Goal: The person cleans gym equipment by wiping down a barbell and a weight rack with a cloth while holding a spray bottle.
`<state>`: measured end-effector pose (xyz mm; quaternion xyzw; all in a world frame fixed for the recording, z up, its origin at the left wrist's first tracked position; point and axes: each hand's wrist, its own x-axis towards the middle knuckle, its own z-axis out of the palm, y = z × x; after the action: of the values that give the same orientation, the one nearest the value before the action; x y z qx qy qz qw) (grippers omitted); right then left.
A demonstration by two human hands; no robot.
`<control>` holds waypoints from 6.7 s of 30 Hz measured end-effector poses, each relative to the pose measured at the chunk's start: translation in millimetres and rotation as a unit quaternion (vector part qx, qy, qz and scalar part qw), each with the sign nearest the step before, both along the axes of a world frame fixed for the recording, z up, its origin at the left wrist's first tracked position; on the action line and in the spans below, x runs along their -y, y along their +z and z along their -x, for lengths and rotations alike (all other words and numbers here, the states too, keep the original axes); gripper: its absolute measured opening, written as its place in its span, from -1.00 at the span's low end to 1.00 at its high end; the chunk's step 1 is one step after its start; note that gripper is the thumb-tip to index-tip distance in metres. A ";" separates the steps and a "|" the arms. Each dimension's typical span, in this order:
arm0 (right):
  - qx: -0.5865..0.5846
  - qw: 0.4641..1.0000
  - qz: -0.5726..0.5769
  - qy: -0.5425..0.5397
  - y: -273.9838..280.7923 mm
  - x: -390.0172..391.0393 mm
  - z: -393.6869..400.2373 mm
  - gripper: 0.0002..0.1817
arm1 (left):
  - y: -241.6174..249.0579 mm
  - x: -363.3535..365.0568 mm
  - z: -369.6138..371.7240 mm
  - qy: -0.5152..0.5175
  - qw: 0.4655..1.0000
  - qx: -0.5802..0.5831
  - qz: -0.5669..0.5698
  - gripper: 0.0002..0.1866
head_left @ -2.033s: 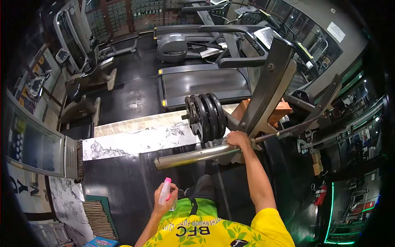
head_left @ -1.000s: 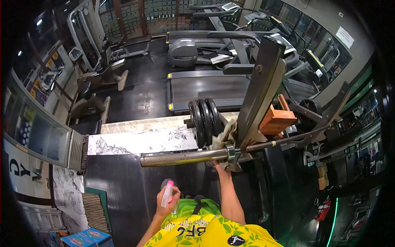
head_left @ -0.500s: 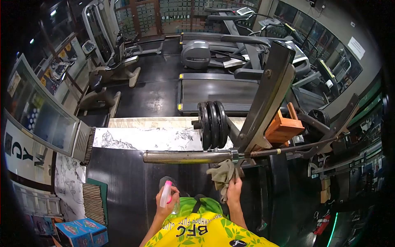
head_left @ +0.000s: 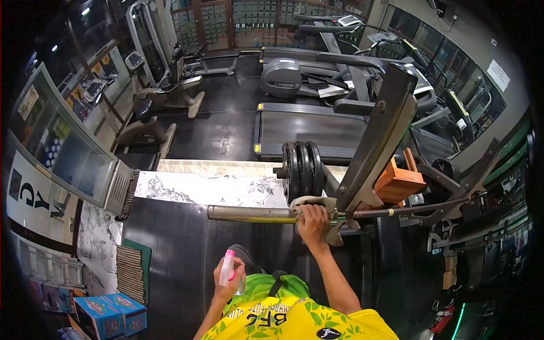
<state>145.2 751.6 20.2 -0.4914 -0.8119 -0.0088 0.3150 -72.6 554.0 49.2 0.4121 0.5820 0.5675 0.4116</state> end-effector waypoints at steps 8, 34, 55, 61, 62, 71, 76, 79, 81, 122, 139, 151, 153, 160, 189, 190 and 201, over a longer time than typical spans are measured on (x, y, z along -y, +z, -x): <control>-0.038 0.981 -0.019 0.189 -7.5 15.3 145.2 -0.79 | 10.1 7.9 6.4 0.010 0.999 -0.047 -0.018 -0.90; -0.027 0.998 0.048 -0.028 3.1 39.6 0.2 -0.66 | 41.4 -34.9 -24.6 -0.150 0.987 0.048 -0.014 -0.81; -0.495 0.855 0.138 -0.069 109.7 78.9 -103.9 -0.50 | 97.5 -160.3 -69.9 -0.275 0.946 0.005 -0.173 -0.68; -0.440 0.892 0.016 -0.102 134.1 66.7 -98.0 -0.66 | 108.3 -194.6 -76.6 -0.285 0.943 -0.007 -0.174 -0.74; -0.439 0.892 0.011 -0.107 132.4 63.6 -98.8 -0.66 | 108.3 -201.0 -77.7 -0.274 0.947 0.004 -0.169 -0.75; -0.550 0.821 -0.149 -0.042 165.0 31.0 -71.3 -0.04 | 123.1 -239.2 -77.6 -0.337 0.930 0.029 -0.143 -0.80; -0.750 0.657 -0.044 0.062 155.3 43.4 -67.2 -0.13 | 133.6 -253.9 -81.3 -0.387 0.916 0.050 -0.097 -0.84; -0.719 0.671 0.009 0.183 153.5 47.0 -72.9 -0.23 | 134.1 -264.8 -87.0 -0.388 0.912 0.037 -0.127 -0.86; -0.732 0.663 -0.007 0.157 147.5 46.8 -75.4 -0.21 | 132.0 -271.2 -91.6 -0.381 0.915 0.015 -0.131 -0.86; 0.282 0.922 -0.124 -0.234 121.8 -77.4 -76.7 -0.74 | 104.7 -273.6 -60.5 -0.400 0.905 0.076 -0.122 -0.81; 0.339 0.874 -0.198 -0.285 210.4 -115.4 -83.5 -0.67 | 87.2 -262.2 -35.2 -0.404 0.909 0.047 -0.090 -0.83; 0.385 0.900 0.127 -0.162 164.9 -23.4 -41.5 -0.61 | 83.7 -261.2 -29.2 -0.433 0.899 0.024 -0.053 -0.78; 0.327 0.923 0.072 -0.191 206.7 -39.1 -33.4 -0.61 | 85.3 -258.9 -31.4 -0.416 0.906 0.055 -0.051 -0.83; 0.184 0.881 -0.291 -0.323 296.2 -158.5 -73.3 -0.62 | 74.9 -256.1 -26.4 -0.406 0.911 0.047 -0.052 -0.80; 0.672 0.685 0.077 -0.270 172.7 -252.7 -30.3 -0.69 | 68.5 -246.7 -17.8 -0.382 0.920 0.030 -0.084 -0.81; 0.693 0.670 0.082 -0.254 172.6 -249.2 -29.8 -0.71 | 67.8 -246.5 -14.7 -0.382 0.920 0.030 -0.083 -0.81; 0.316 0.866 -0.329 -0.205 308.7 -206.1 -30.5 -0.75 | 88.2 -251.3 10.3 -0.363 0.928 0.081 -0.019 -0.82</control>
<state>175.8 957.7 328.9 -0.4859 -0.6988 -0.4946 0.1761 -82.9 805.3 137.4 0.5561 0.3462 0.4215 0.6271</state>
